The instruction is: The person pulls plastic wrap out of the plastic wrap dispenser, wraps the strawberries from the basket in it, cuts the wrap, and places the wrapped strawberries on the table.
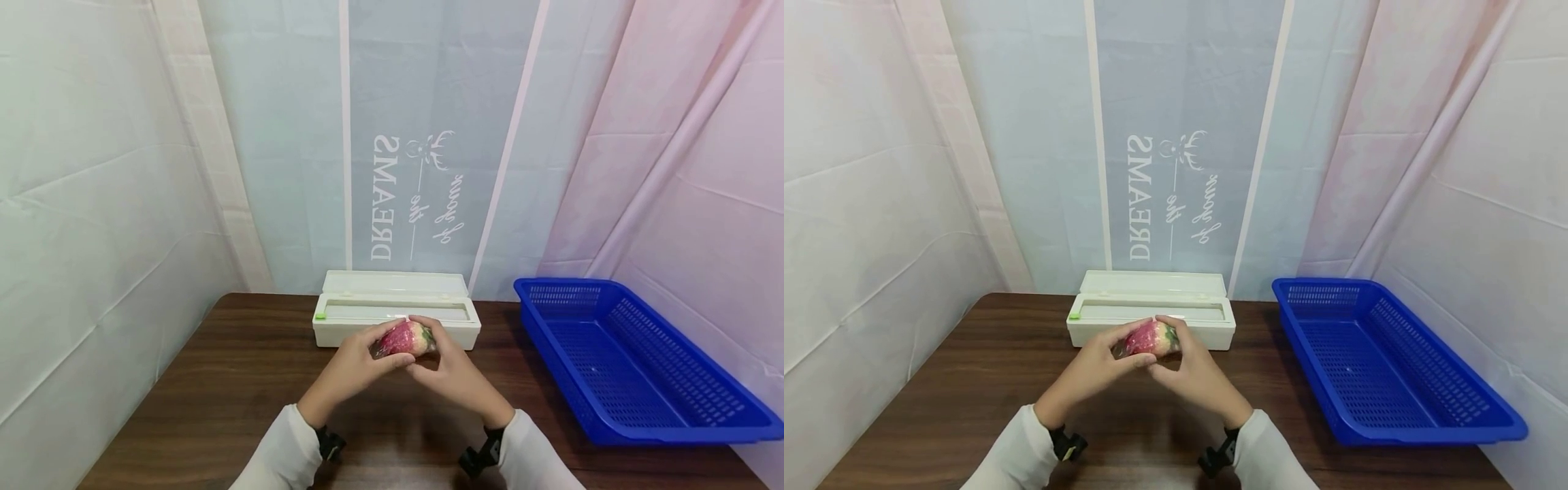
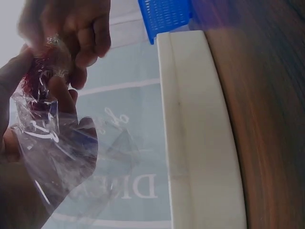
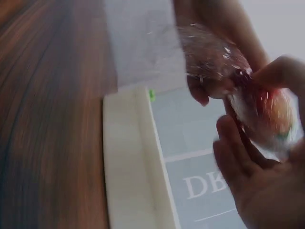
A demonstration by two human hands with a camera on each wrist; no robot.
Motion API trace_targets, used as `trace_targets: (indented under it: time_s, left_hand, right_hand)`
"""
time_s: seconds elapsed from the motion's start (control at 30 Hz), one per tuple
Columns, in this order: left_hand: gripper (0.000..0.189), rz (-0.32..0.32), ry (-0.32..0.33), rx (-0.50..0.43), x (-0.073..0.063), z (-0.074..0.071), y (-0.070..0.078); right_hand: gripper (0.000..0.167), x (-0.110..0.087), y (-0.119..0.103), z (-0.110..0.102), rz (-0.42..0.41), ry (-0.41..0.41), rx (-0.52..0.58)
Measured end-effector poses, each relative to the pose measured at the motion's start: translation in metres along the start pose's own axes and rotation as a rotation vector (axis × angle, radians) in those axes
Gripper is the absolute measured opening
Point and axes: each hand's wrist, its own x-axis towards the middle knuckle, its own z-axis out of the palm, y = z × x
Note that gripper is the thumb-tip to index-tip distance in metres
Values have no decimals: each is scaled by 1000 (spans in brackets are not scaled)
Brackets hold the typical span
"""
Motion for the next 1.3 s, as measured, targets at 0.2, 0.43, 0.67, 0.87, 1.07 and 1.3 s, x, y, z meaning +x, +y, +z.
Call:
trace_targets:
  time_s: [0.2,0.43,0.67,0.87,1.07,1.3]
  left_hand:
    - [56,41,-4,-38,0,-3,-3]
    - [77,65,2,61,-2,0,0]
    - [82,95,65,205,-3,6,4]
    - [70,97,86,230,-3,4,5]
    - [70,112,52,237,-3,1,4]
    - [71,125,42,260,-3,0,5]
  right_hand:
    - [40,0,-2,-9,136,-82,242]
    - [34,0,-2,-6,166,-3,166]
    - [36,0,-2,-3,161,9,189]
    - [35,1,-2,-1,140,-3,188]
    - [35,2,-2,-2,133,-20,241]
    - [34,2,-1,0,127,-27,266]
